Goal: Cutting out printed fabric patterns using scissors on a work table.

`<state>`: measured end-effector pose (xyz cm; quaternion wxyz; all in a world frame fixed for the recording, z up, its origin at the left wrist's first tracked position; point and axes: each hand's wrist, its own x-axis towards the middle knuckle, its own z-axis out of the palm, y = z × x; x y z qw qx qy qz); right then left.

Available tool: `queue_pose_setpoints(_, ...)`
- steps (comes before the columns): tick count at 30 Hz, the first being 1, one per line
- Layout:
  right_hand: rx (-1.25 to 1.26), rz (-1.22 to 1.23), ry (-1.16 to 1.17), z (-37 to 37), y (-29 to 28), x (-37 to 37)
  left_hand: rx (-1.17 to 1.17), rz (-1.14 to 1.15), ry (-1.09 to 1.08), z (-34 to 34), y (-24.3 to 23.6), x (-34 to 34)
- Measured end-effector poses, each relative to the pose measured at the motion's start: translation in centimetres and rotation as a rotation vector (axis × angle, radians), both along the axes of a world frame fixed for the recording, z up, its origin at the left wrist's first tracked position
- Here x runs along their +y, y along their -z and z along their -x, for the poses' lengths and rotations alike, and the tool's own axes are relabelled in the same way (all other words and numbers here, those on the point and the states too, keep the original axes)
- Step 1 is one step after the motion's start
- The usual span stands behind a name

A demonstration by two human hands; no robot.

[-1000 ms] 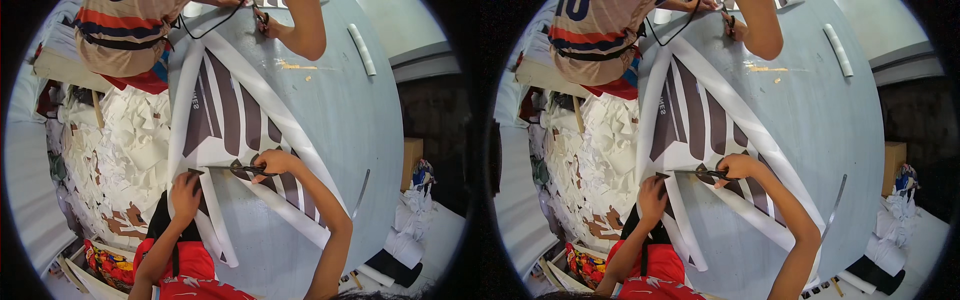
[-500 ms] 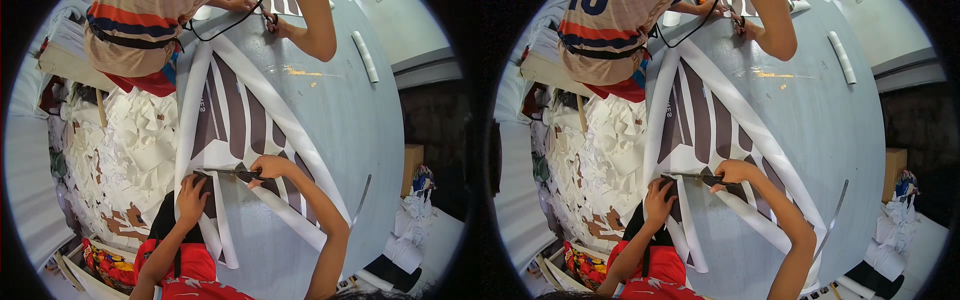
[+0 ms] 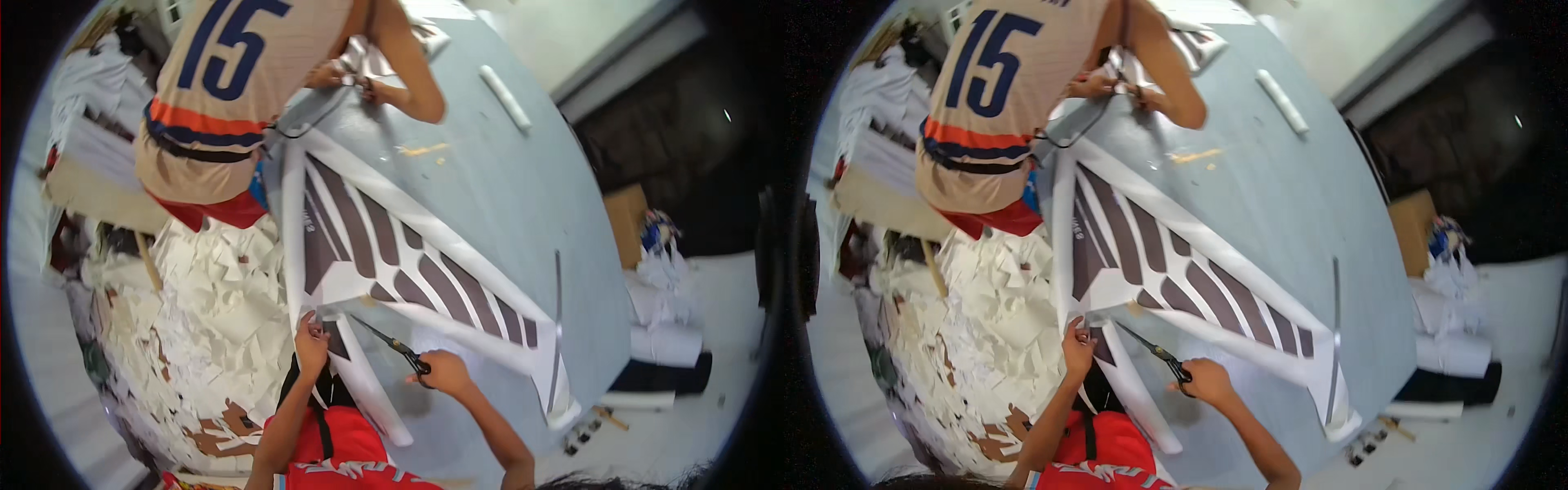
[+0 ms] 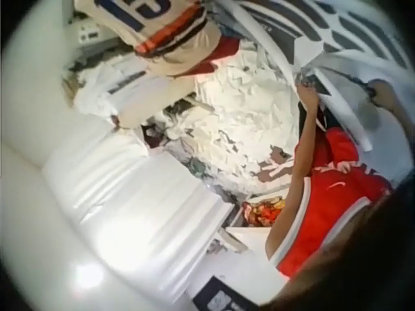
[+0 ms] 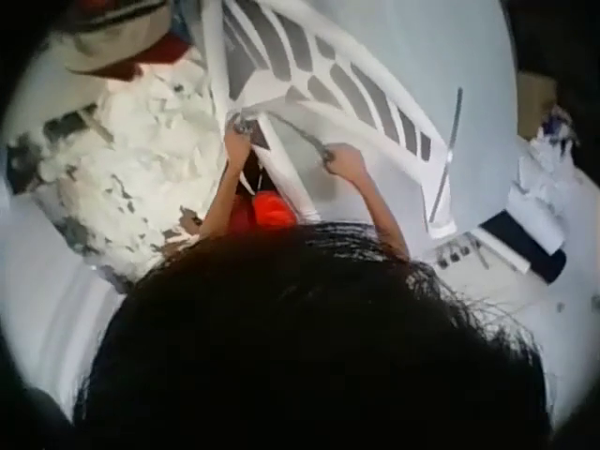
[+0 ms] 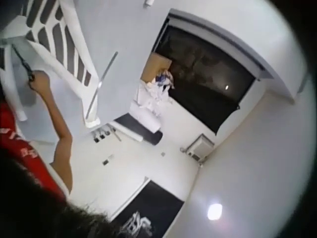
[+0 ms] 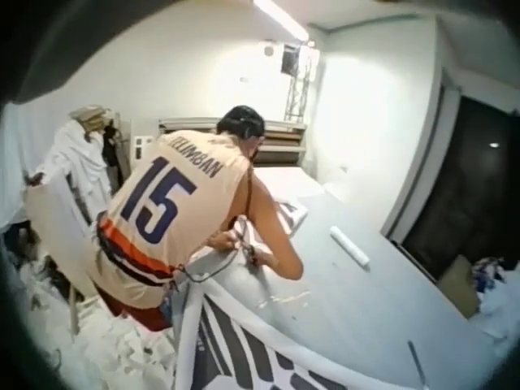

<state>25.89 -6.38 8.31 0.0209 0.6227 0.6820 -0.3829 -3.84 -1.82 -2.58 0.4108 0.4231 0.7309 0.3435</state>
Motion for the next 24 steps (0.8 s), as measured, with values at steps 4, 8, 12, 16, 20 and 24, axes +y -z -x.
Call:
queue_pose_setpoints(4,-0.091,-0.151,0.567,3.6,0.5,-15.3,-0.130,-0.005,0.290,0.4,-1.6,1.4)
queue_pose_setpoints(8,-0.218,-0.128,0.999,9.7,2.5,-25.8,-0.113,-0.129,0.427,-0.8,-4.7,3.4)
queue_pose_setpoints(12,-0.328,-0.168,1.366,12.7,8.5,-32.4,-0.311,-0.189,0.537,-4.2,-10.7,6.4)
queue_pose_setpoints(16,-0.485,-0.333,1.562,12.4,10.0,-34.6,-0.620,-0.119,0.654,-12.2,-16.9,6.3)
queue_pose_setpoints(20,-0.447,-0.399,1.519,10.7,10.0,-33.0,-0.501,-0.300,0.699,-13.6,-22.7,5.5)
queue_pose_setpoints(24,-0.360,-0.366,1.622,10.9,10.3,-35.1,-0.543,-0.445,0.899,-19.9,-18.5,4.9)
